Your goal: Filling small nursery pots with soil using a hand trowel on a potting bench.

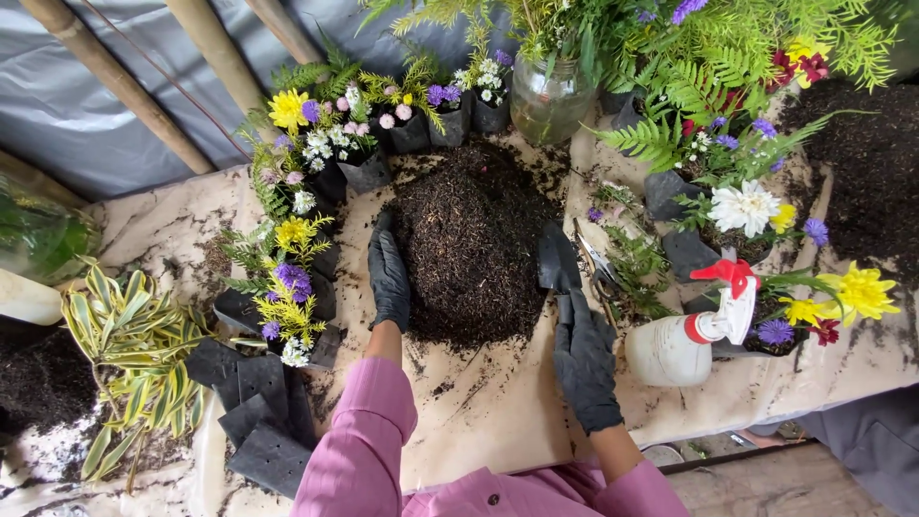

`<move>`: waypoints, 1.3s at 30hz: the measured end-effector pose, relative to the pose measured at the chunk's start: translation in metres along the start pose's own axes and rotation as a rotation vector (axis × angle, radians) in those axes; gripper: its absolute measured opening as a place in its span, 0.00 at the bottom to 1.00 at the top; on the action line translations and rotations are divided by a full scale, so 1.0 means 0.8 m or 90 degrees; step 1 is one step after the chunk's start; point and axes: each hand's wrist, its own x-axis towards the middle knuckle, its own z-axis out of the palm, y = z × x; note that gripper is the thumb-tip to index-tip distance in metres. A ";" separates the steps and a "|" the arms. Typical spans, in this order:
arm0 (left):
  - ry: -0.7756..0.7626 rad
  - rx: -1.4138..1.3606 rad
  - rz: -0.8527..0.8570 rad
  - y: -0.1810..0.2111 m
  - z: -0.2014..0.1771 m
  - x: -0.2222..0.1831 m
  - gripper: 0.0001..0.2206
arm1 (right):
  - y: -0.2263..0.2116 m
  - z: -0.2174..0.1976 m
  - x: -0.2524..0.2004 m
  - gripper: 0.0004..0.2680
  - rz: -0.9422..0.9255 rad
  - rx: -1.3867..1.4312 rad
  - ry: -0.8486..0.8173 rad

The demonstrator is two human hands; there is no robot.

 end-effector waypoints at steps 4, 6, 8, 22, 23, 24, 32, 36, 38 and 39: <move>0.000 1.064 0.281 -0.046 0.023 -0.039 0.21 | 0.044 0.029 0.050 0.18 -0.087 -0.098 0.151; 0.003 1.521 0.402 -0.057 0.029 -0.046 0.20 | 0.015 0.019 0.074 0.18 -0.091 -0.059 0.147; -0.007 1.556 0.432 -0.053 0.023 -0.045 0.19 | -0.041 -0.005 0.094 0.16 -0.179 0.111 0.240; -0.004 0.580 0.085 0.007 0.000 -0.013 0.22 | 0.089 0.082 0.356 0.03 -0.108 0.160 0.554; 0.023 -0.038 -0.007 0.018 -0.010 -0.005 0.23 | 0.093 0.084 0.366 0.04 -0.090 0.226 0.582; 0.023 -0.038 -0.007 0.016 -0.008 -0.005 0.23 | 0.075 0.072 0.361 0.04 -0.090 0.225 0.582; 0.017 -0.069 -0.007 0.016 -0.007 -0.006 0.24 | 0.149 0.084 0.429 0.16 0.224 -0.097 0.616; 0.011 -0.098 -0.016 0.022 -0.016 0.000 0.26 | 0.060 0.049 0.363 0.07 0.051 -0.189 0.695; -0.026 -0.015 -0.018 0.027 -0.019 0.003 0.25 | 0.068 0.065 0.373 0.03 -0.003 -0.255 0.563; -0.027 -0.015 -0.019 0.026 -0.018 0.002 0.25 | 0.120 0.098 0.409 0.03 -0.003 -0.254 0.564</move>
